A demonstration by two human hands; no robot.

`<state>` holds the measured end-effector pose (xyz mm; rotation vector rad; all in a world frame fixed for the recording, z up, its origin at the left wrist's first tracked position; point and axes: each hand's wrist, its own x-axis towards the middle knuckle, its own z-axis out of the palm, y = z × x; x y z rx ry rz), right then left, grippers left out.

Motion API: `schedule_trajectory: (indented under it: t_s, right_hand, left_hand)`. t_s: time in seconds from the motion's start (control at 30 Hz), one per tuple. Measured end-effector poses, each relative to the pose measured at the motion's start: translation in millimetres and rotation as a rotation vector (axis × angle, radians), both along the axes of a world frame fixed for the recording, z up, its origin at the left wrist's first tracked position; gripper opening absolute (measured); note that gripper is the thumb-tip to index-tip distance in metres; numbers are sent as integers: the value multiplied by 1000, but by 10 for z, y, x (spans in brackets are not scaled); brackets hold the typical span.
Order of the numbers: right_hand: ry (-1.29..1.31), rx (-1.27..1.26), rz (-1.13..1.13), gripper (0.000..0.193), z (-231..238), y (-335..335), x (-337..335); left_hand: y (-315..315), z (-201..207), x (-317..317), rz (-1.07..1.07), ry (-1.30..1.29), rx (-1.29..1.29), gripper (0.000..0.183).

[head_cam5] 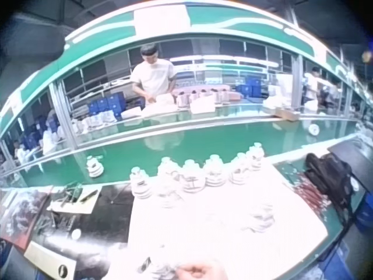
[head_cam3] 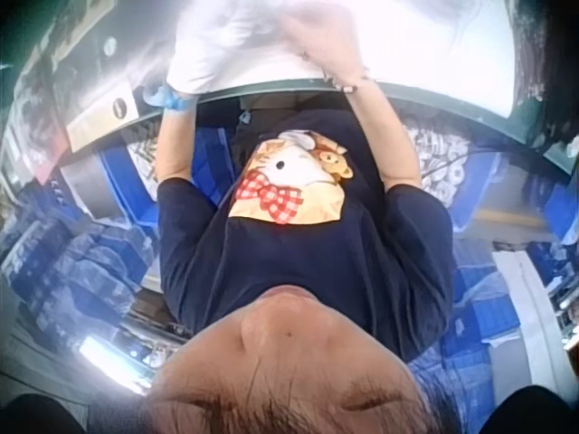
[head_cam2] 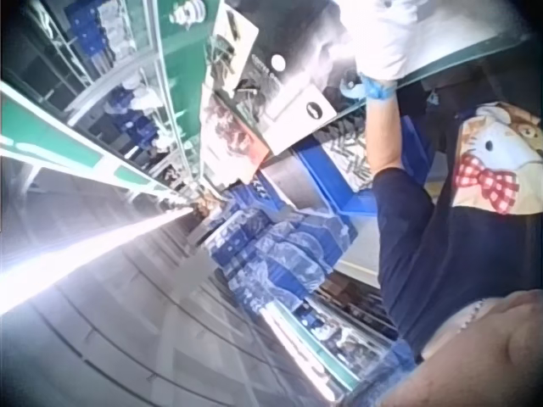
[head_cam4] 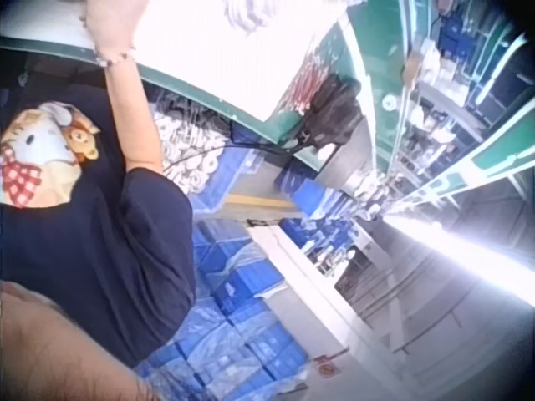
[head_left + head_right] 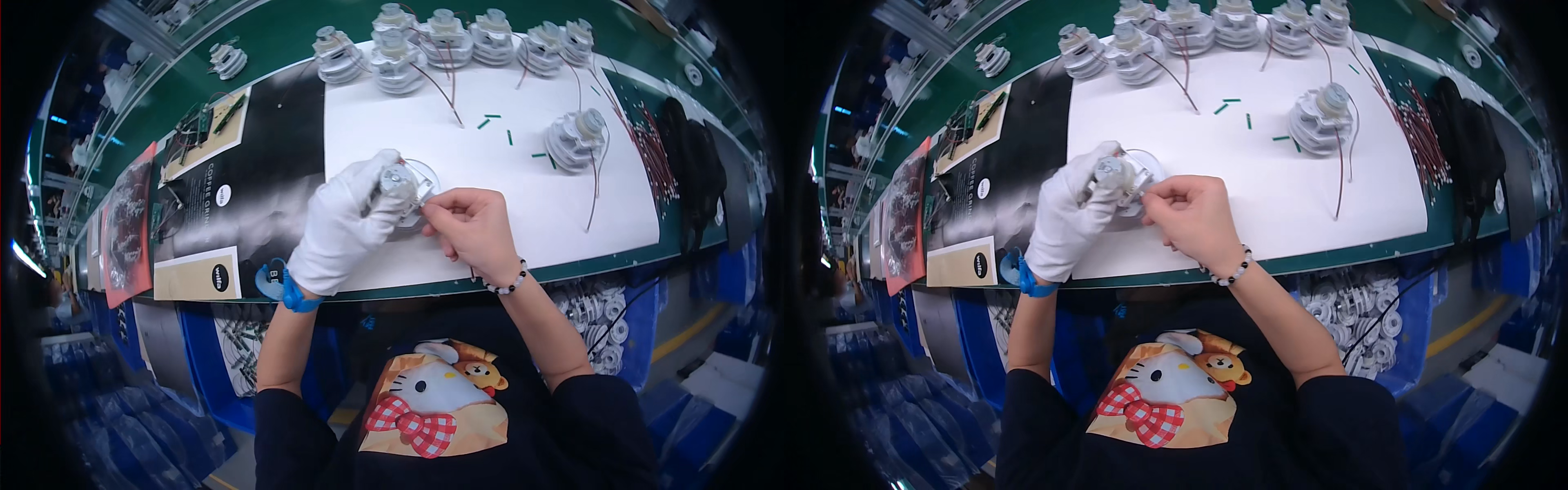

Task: The person assembles small electronic components on a factory assembly line. They pick up white circular motor-like units, connect wires to green circuit boards, and place the finished assemblies onto a moving conveyor belt. The process is repetitive, involving handling multiple units one by one.

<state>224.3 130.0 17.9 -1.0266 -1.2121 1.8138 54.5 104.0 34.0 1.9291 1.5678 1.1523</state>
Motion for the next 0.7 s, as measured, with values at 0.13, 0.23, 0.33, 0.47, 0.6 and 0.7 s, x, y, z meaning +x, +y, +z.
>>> schedule_trajectory:
  t_s: [0.13, 0.23, 0.33, 0.47, 0.6, 0.7]
  right_hand:
    - [-9, -61, 23, 10, 30, 37, 50]
    - [-45, -36, 55, 13, 59, 70, 91]
    - [-1, -123, 70, 13, 50, 125, 88]
    - [26, -160, 46, 12, 37, 125, 88]
    - [-30, -111, -9, 12, 83, 83, 30]
    - [-41, -81, 41, 15, 14, 74, 48]
  left_hand:
    - [-35, 51, 58, 30, 50, -18, 34]
    - [-36, 98, 97, 56, 134, 13, 35]
    - [-15, 52, 103, 62, 118, 55, 35]
    - [-1, -30, 132, 65, 34, 65, 36]
    - [-16, -58, 122, 57, -3, 171, 37]
    - [-88, -37, 0, 42, 131, 236, 38]
